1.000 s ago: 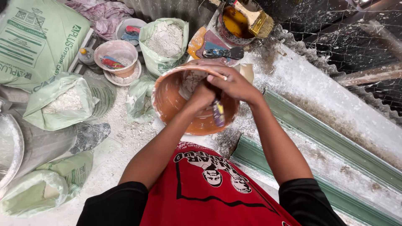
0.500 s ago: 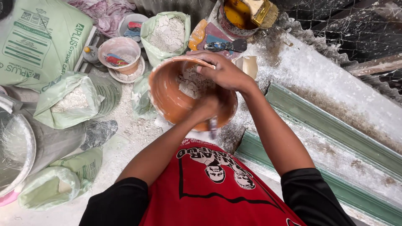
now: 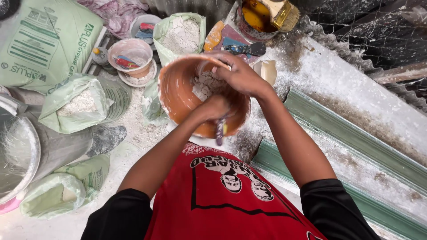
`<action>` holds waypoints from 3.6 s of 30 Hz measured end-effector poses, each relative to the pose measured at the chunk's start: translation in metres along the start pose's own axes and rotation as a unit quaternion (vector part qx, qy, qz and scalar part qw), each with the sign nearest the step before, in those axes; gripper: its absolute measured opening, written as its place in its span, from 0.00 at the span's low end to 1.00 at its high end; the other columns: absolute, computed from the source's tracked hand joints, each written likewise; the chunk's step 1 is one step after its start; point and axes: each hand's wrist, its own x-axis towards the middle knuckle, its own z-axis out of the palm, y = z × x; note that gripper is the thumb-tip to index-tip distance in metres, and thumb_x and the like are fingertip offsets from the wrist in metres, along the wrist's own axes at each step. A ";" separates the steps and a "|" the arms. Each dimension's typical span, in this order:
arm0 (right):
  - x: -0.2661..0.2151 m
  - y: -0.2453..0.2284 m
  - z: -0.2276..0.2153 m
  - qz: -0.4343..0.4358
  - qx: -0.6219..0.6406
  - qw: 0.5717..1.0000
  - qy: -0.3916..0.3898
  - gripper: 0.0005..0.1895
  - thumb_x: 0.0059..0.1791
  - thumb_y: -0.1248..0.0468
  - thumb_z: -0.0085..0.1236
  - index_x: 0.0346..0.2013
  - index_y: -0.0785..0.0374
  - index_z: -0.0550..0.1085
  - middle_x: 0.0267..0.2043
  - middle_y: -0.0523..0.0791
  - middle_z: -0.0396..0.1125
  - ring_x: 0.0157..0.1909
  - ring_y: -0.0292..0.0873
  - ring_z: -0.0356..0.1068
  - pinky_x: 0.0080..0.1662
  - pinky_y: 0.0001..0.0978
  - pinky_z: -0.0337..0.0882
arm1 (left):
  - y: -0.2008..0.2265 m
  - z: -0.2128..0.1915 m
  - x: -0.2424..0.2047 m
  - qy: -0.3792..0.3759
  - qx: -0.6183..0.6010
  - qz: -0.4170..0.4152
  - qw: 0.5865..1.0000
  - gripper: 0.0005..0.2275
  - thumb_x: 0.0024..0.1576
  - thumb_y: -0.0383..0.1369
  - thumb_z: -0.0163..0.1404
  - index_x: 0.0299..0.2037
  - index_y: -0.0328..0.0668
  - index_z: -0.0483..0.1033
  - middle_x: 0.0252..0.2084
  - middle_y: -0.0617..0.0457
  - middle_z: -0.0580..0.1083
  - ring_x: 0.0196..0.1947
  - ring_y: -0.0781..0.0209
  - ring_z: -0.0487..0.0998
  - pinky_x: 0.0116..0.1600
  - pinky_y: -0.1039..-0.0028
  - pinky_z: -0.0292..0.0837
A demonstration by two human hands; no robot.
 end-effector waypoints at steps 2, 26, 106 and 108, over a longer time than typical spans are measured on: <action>0.002 0.006 0.003 0.004 -0.006 1.000 0.025 0.28 0.49 0.67 0.51 0.66 0.57 0.70 0.64 0.47 0.66 0.67 0.45 0.64 0.69 0.38 0.62 | -0.019 0.010 0.005 -0.019 0.029 -0.001 0.999 0.18 0.62 0.41 0.45 0.26 0.35 0.79 0.28 0.39 0.77 0.28 0.48 0.78 0.40 0.58 0.74; 0.005 0.008 -0.018 0.033 0.078 0.996 0.012 0.22 0.54 0.64 0.53 0.64 0.61 0.69 0.64 0.44 0.66 0.66 0.41 0.64 0.69 0.36 0.60 | 0.036 -0.076 -0.012 0.242 -0.536 0.079 0.805 0.12 0.64 0.31 0.42 0.49 0.29 0.75 0.37 0.46 0.75 0.32 0.59 0.77 0.34 0.67 0.73; 0.020 -0.006 0.001 0.001 0.063 0.998 -0.030 0.23 0.55 0.59 0.54 0.64 0.62 0.69 0.63 0.44 0.67 0.66 0.39 0.63 0.67 0.34 0.60 | 0.056 -0.082 -0.052 0.244 0.302 -0.090 0.917 0.09 0.58 0.36 0.51 0.42 0.54 0.85 0.46 0.52 0.82 0.42 0.54 0.85 0.37 0.63 0.79; 0.015 -0.005 0.002 0.017 0.035 0.999 -0.033 0.22 0.56 0.58 0.53 0.63 0.61 0.70 0.61 0.44 0.68 0.64 0.39 0.64 0.66 0.33 0.61 | 0.025 -0.048 -0.042 0.218 0.288 -0.106 0.927 0.08 0.58 0.35 0.51 0.40 0.52 0.85 0.44 0.51 0.82 0.41 0.54 0.85 0.37 0.63 0.79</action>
